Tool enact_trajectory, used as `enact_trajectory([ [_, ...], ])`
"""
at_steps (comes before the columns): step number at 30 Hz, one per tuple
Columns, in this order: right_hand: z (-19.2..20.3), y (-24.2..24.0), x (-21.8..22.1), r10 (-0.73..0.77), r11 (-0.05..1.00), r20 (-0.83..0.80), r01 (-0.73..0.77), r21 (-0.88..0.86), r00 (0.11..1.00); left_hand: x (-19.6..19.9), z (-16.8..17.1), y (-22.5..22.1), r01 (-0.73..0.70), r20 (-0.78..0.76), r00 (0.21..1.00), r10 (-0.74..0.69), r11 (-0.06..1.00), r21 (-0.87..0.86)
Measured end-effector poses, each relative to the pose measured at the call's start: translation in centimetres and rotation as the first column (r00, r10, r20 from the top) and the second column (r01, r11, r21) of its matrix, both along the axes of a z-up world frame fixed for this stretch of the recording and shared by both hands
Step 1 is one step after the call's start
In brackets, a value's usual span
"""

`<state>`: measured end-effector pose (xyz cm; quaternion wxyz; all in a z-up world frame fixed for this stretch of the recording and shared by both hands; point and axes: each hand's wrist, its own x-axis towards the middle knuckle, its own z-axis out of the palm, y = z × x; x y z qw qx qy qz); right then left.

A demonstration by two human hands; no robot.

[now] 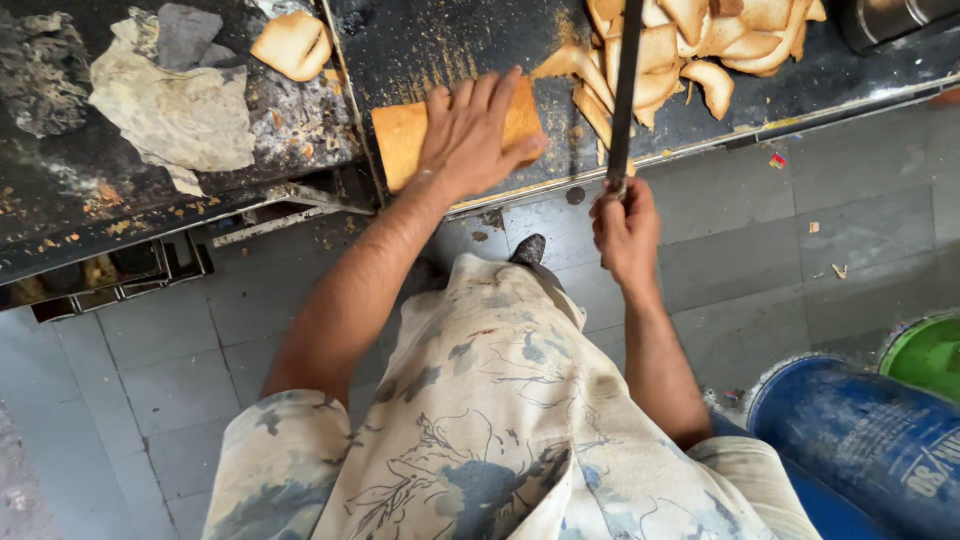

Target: The person slices loaves of bread with a long knife and trims the crusts off the slices, stacking the trimmed bread on a counter.

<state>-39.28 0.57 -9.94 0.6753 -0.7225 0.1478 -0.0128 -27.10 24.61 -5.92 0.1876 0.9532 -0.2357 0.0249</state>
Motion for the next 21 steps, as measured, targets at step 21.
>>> enact_trajectory([
  [21, 6.5, 6.3, -0.3, 0.306, 0.556, -0.312, -0.435, -0.709, 0.899, 2.5, -2.2, -1.7, -0.195, 0.0, 0.98, 0.2, 0.957, -0.216],
])
